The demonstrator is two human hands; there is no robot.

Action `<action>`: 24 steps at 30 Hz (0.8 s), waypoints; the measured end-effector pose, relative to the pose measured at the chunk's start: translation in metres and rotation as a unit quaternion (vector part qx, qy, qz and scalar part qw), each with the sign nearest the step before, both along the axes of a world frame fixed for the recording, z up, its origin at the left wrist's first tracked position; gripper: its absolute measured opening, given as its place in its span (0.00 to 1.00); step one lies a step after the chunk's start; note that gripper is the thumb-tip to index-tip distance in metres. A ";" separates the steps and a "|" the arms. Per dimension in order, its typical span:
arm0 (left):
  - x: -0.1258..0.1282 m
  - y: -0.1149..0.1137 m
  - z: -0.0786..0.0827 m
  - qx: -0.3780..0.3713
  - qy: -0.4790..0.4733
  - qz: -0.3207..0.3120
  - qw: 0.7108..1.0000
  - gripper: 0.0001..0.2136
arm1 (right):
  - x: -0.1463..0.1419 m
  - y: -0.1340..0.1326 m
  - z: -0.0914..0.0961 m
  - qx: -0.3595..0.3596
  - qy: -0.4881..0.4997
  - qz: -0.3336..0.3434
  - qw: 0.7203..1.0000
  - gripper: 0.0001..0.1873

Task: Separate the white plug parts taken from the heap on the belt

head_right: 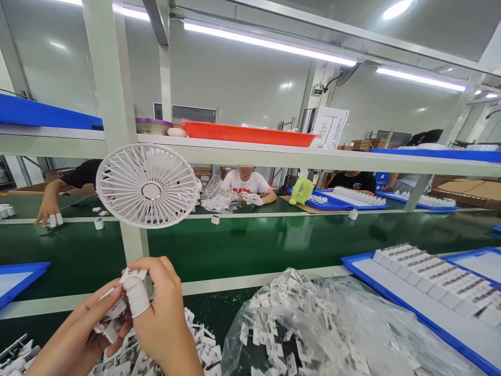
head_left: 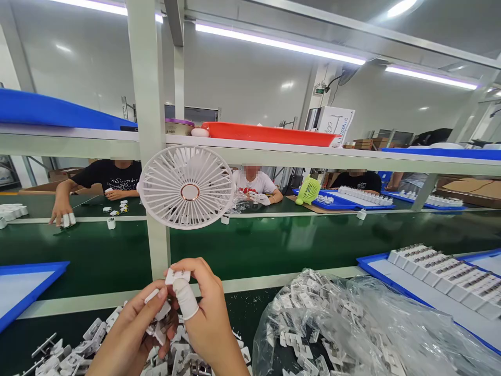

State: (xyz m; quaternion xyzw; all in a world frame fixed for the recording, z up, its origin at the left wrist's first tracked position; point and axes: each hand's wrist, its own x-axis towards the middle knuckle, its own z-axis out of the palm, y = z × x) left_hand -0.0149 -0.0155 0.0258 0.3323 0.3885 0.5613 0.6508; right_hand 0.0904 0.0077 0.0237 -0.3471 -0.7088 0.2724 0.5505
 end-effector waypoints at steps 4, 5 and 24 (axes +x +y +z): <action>-0.001 -0.002 0.002 -0.016 -0.001 0.018 1.000 0.15 | 0.000 0.000 0.002 0.009 -0.002 0.037 0.999 0.09; -0.001 -0.002 0.002 -0.018 -0.002 0.020 1.000 0.14 | 0.000 0.000 0.002 0.009 -0.003 0.039 0.999 0.09; -0.045 0.019 -0.016 0.100 0.538 -0.041 0.836 0.16 | 0.002 0.005 -0.004 -0.014 -0.012 -0.037 0.999 0.13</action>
